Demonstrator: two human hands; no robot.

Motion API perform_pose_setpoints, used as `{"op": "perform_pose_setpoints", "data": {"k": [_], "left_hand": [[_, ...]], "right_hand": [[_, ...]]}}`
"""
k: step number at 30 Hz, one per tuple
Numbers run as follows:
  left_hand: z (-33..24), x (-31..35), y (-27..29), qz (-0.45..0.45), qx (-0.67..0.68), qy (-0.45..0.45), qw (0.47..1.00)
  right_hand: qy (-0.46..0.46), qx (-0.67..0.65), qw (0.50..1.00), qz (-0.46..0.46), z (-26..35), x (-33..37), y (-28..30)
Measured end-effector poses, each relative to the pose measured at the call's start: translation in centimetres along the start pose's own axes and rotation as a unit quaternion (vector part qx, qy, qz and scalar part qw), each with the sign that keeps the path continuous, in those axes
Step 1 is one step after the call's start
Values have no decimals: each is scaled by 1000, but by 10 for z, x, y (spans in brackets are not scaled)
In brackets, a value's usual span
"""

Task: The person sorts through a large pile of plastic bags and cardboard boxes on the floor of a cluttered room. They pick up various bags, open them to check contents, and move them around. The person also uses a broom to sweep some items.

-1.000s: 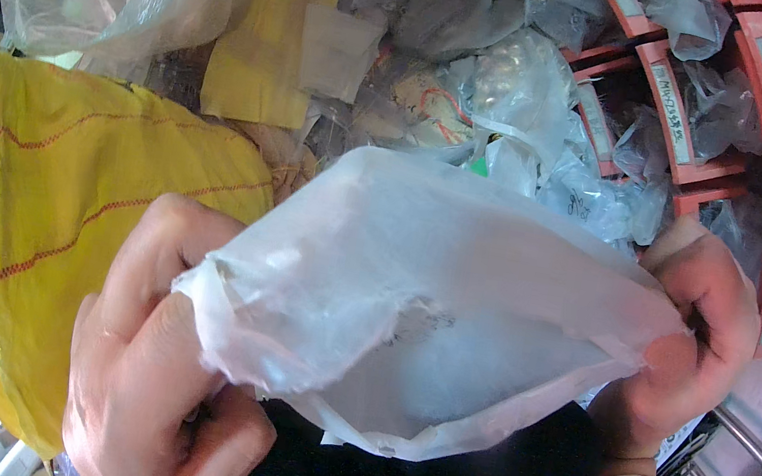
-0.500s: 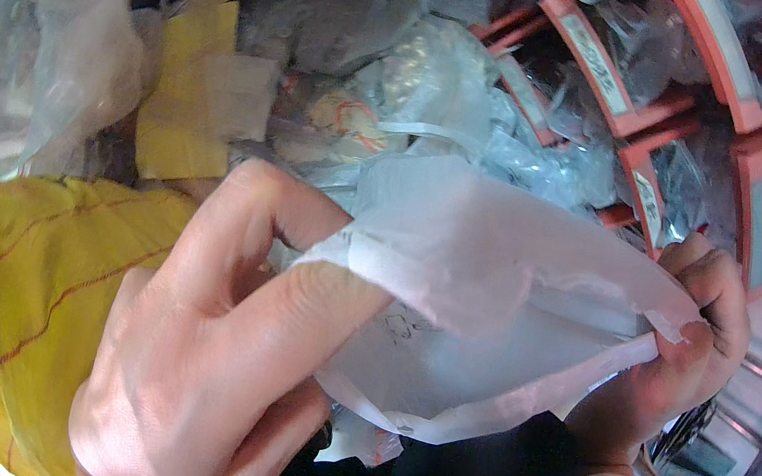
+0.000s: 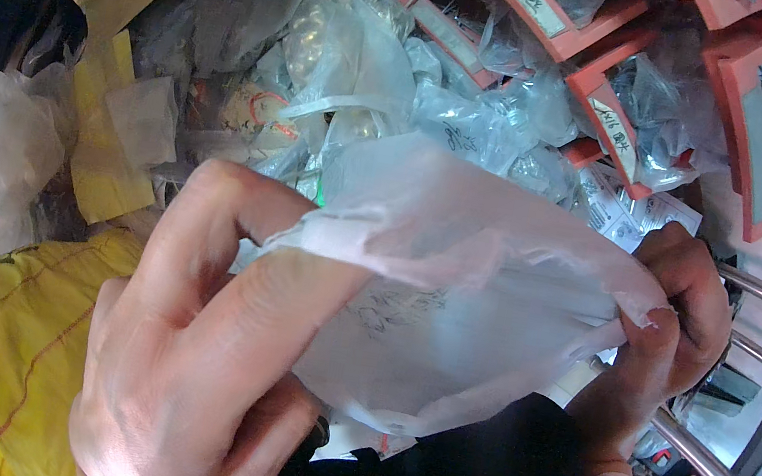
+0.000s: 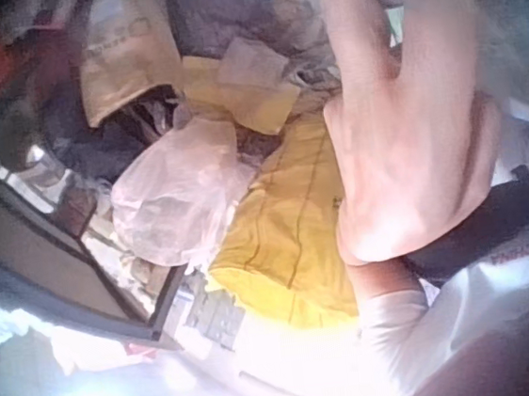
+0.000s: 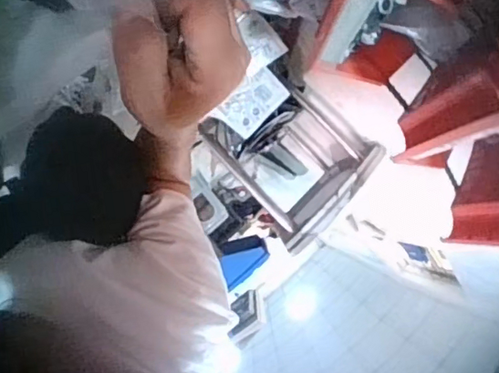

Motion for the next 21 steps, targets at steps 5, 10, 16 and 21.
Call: {"op": "perform_pose_setpoints", "data": {"k": [5,10,16,21], "left_hand": [[23,5,-16,75,-59,114,989],[44,1,-38,99,-47,140,984],[44,-1,-44,78,-30,150,985],[44,-1,-49,81,-20,147,986]], "right_hand": [[20,31,995,93,-17,-5,-39],[-1,67,982,175,-39,1,-77],[1,52,983,177,-44,2,-81],[17,48,981,190,-43,6,-81]]}}
Point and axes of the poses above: each hand's wrist, its own x-axis away from the middle knuckle, its own y-axis out of the back of the hand, z = x × y, the point moved 9 cm from there along -x, towards the middle knuckle, and after that the axes turned 13 degrees about x, right-handed, at the moved point
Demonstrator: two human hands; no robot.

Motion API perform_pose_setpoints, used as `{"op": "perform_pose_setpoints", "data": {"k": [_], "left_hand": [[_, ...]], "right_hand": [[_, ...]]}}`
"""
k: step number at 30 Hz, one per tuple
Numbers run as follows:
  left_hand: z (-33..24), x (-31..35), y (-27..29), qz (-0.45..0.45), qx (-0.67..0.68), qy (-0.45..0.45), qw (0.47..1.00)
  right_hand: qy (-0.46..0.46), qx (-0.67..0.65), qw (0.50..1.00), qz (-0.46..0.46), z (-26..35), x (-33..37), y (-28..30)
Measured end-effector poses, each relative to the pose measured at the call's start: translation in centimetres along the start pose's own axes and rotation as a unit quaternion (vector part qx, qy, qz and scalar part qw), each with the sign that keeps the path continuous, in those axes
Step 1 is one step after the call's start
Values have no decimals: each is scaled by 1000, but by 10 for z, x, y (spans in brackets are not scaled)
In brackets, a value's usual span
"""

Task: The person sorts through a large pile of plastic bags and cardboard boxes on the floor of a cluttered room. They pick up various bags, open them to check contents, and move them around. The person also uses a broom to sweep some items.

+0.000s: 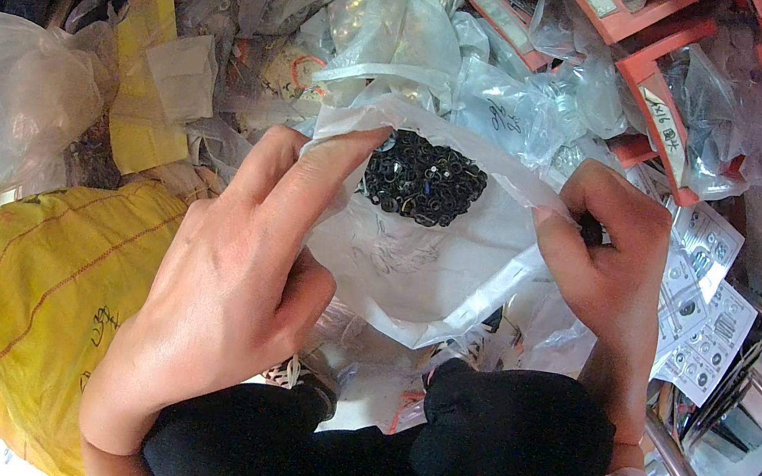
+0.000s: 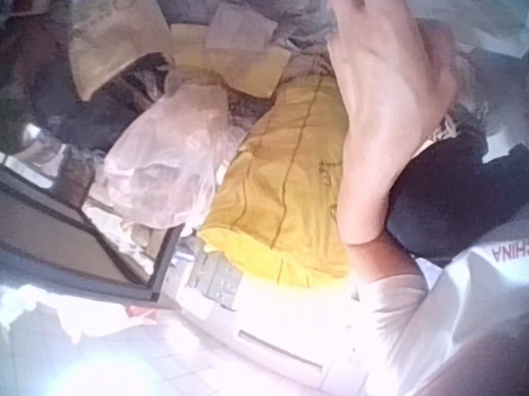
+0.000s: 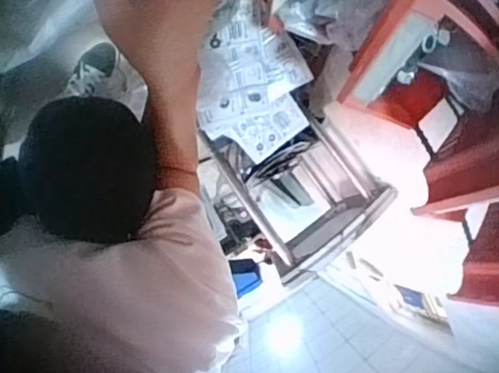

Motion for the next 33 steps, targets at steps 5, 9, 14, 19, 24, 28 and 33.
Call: {"op": "perform_pose_setpoints", "data": {"k": [5,9,14,19,24,28,33], "left_hand": [[0,6,-8,25,25,14,999],[-1,17,-14,24,21,5,999],[-5,45,-28,101,-34,20,994],[-42,95,-59,263,13,-55,963],[-40,135,-84,397,132,-75,905],[-8,165,-125,490,113,-90,859],[34,170,-138,494,22,-65,867]], "right_hand": [[2,-3,1000,24,0,3,-6],[-18,-40,996,74,-2,8,-16],[103,36,977,184,29,30,-24],[237,-139,897,346,85,64,-33],[328,-233,757,515,123,103,-70],[351,-190,674,622,124,137,-123],[280,-186,692,639,95,115,-174]]}}
Point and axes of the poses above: each hand's wrist, its own x-axis away from the middle knuckle, its own y-axis out of the back of the hand, z = x × y, the point moved 9 cm from there along -x, towards the middle knuckle, and after that the axes turned 13 degrees about x, right-handed, at the moved point
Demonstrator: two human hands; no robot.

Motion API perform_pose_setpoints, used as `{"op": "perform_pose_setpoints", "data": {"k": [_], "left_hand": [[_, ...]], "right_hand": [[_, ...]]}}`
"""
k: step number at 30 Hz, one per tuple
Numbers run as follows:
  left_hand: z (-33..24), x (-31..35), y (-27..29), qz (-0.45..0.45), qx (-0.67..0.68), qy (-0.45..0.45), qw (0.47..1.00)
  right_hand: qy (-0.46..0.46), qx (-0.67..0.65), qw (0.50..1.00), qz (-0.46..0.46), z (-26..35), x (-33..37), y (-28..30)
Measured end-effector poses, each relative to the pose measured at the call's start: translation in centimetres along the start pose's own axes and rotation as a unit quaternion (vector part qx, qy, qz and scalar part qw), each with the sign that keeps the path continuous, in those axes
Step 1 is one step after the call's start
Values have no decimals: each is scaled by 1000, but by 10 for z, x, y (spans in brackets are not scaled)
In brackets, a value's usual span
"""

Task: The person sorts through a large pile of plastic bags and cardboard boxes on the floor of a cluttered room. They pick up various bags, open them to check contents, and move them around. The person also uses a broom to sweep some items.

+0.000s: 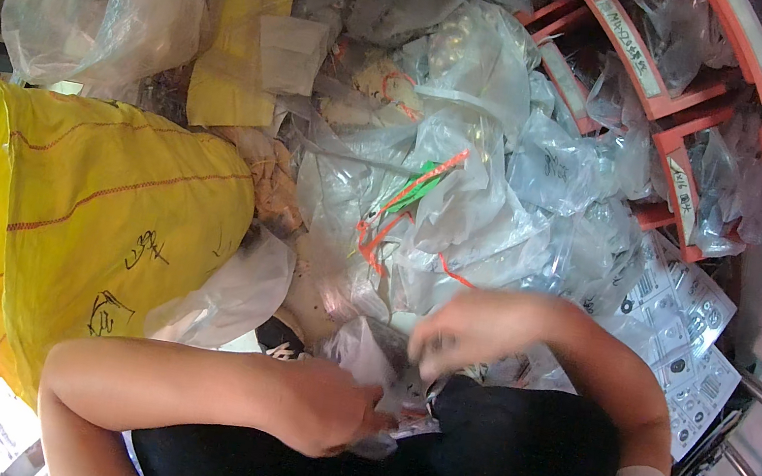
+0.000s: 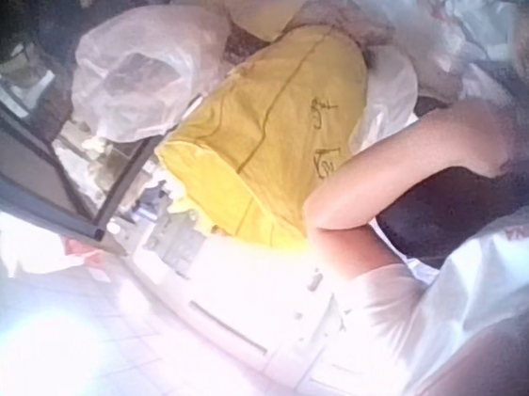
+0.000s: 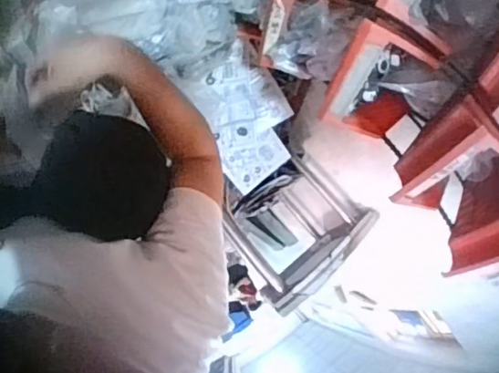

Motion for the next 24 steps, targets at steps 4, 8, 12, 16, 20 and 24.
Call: {"op": "perform_pose_setpoints", "data": {"k": [4,8,12,16,20,24], "left_hand": [[23,5,66,-230,-105,65,965],[61,13,124,-351,29,53,935],[105,12,168,-428,51,82,898],[139,3,205,-470,24,103,877],[170,-14,256,-570,-25,183,801],[181,-51,290,-583,-64,226,778]], "right_hand": [[-264,368,751,-481,-59,37,119],[-410,362,686,-480,-132,40,157],[-434,291,716,-463,-170,47,168],[-378,167,692,-592,-164,96,174],[-352,60,662,-658,-172,141,165],[-297,-51,655,-693,-195,161,153]]}}
Point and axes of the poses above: each hand's wrist, its own x-axis away from the middle knuckle, its own y-axis out of the back of the hand, z = x × y, the point moved 9 cm from there along -x, towards the middle knuckle, and after that the axes turned 13 degrees about x, right-handed, at the moved point
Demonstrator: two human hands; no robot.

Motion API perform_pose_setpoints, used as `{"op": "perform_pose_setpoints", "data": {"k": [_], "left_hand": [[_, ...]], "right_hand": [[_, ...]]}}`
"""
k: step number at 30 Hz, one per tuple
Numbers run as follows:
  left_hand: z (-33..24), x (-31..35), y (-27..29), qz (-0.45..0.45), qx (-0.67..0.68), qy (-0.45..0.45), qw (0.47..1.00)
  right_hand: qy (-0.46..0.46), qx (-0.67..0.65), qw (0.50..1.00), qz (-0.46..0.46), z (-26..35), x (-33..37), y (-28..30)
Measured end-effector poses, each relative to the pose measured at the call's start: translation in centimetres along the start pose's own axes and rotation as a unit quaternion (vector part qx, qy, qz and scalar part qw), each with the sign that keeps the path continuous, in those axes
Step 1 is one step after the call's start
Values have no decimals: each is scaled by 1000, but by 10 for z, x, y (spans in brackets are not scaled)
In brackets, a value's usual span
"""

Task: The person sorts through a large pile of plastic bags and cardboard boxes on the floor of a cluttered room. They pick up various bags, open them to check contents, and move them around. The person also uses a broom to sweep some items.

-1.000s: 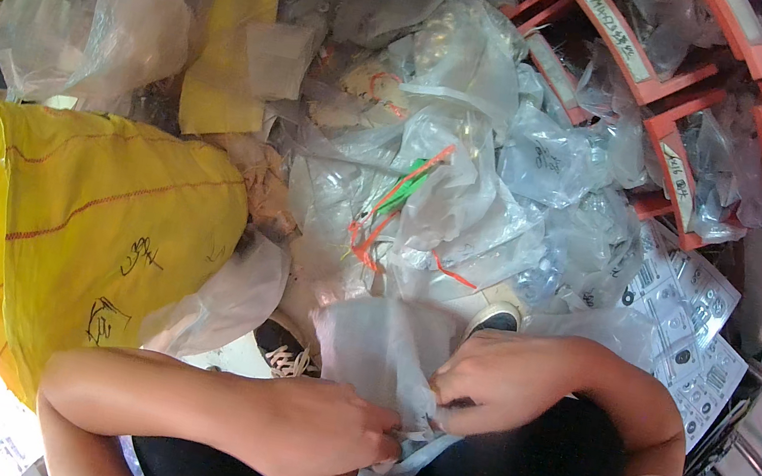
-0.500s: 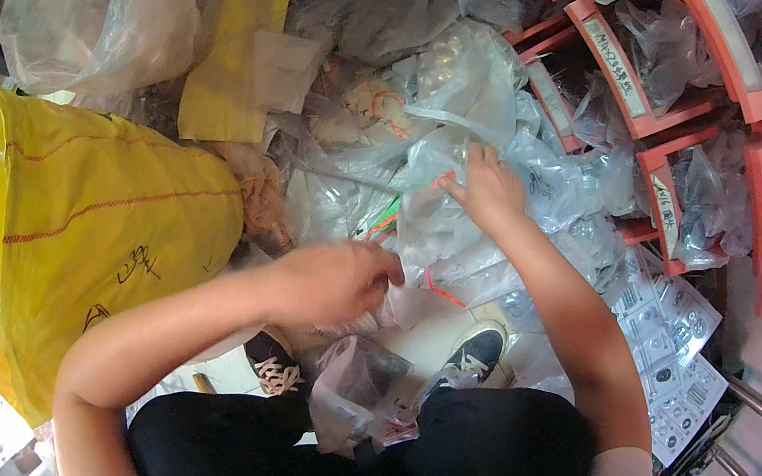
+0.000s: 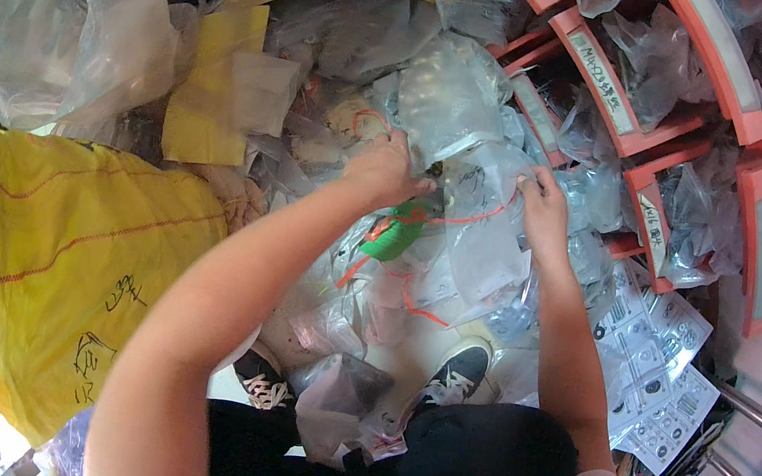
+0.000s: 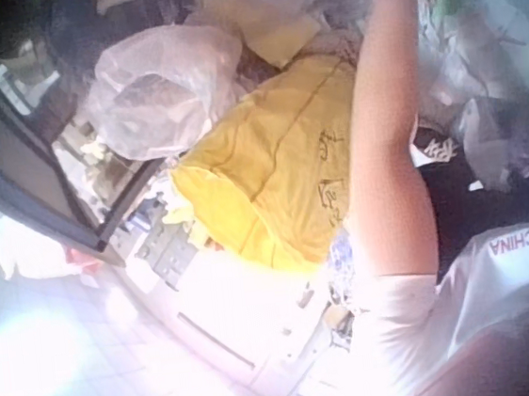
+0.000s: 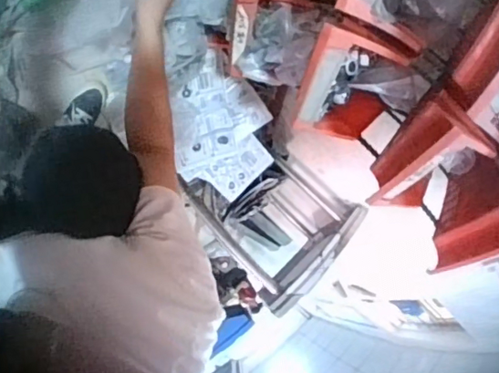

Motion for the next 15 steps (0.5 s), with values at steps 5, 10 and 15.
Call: {"op": "perform_pose_setpoints", "data": {"k": [5,10,15], "left_hand": [[16,-29,-19,-8,13,98,995],[24,-32,-16,-24,42,50,998],[10,-36,2,-76,71,15,994]], "right_hand": [[-4,139,990,-2,-9,38,-40],[30,279,960,-10,-7,60,-74],[-120,-205,956,169,-25,1,-62]]}}
Point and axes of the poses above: each hand's wrist, its own x-axis away from the middle knuckle, its own y-axis out of the back of the hand, z = x × y, the point moved 9 cm from there along -x, towards the middle knuckle, and after that the axes turned 13 degrees about x, right-handed, at the moved point
